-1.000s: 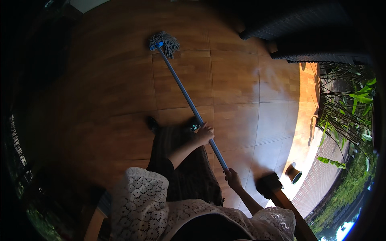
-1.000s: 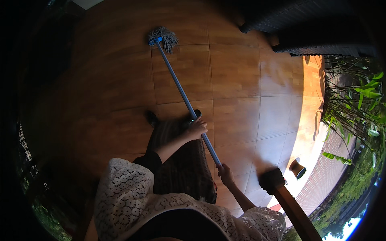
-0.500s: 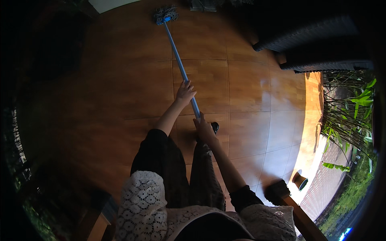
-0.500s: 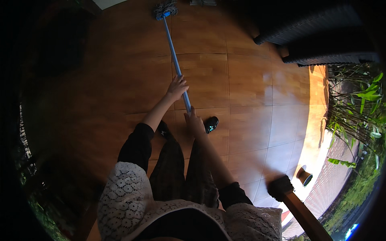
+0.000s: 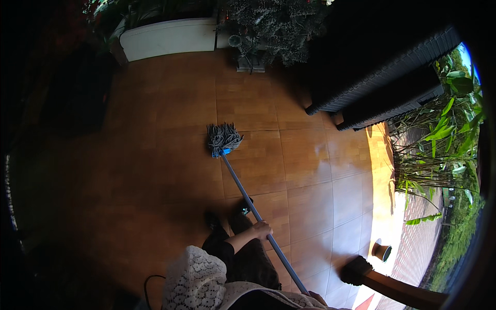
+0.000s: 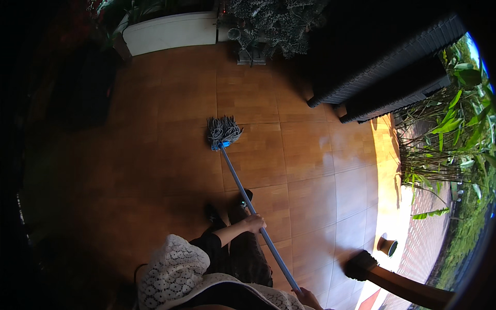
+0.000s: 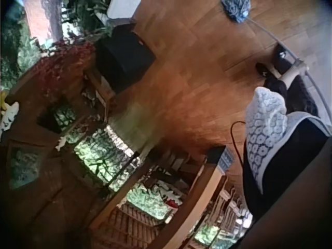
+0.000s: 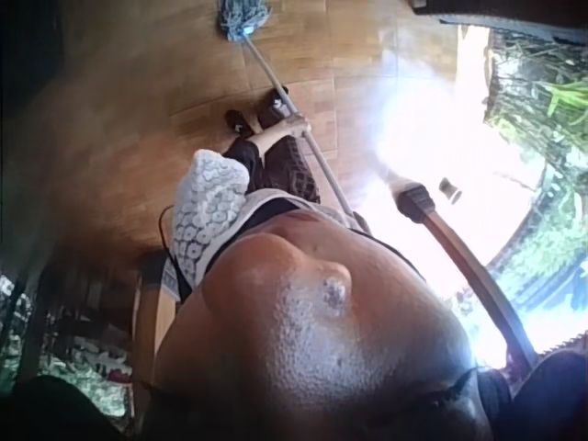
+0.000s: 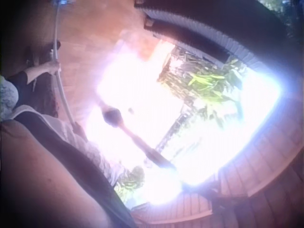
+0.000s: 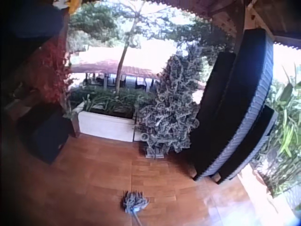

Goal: The person pours pink cleaning liquid into a bucket of water, then dips a mop into the bucket and wrings it out. The person proceeds to mop the tiled floor in a covered outdoor area, moving around furniture and plants.

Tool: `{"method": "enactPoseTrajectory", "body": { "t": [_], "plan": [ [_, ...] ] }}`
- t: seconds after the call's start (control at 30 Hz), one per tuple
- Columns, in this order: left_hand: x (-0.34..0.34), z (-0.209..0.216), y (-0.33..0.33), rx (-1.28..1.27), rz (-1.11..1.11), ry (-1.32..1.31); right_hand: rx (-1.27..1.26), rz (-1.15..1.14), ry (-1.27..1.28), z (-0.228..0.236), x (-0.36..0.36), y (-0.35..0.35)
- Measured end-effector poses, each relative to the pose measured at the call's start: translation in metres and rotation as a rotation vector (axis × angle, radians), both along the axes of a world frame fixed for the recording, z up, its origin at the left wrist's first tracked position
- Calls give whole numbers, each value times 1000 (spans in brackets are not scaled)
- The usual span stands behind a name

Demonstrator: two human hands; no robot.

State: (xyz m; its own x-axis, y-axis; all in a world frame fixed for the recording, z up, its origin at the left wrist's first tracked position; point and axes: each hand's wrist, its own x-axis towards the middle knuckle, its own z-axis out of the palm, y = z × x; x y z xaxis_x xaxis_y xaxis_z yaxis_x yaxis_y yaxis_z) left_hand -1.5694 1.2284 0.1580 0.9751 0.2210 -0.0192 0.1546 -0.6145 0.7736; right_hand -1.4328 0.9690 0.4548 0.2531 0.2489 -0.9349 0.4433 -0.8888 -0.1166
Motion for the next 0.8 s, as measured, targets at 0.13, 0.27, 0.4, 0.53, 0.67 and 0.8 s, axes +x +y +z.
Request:
{"method": "enactPoseTrajectory", "body": {
  "t": [0.13,0.27,0.4,0.53,0.67,0.8],
  "plan": [
    [-12,-4,28,58,-58,78,-74,-245,86,-22,1,24],
    [-47,-33,94,205,98,60,-202,-546,371,-56,-21,105],
    [-66,-31,216,320,482,147,-131,-1022,822,-109,-50,228],
    [-93,-22,331,253,785,218,52,-1050,1205,-207,-94,421],
    [-89,-15,414,350,781,320,488,-570,655,-247,-127,589],
    [-74,-14,418,434,693,535,498,-528,483,-269,-120,603]
  ]
}}
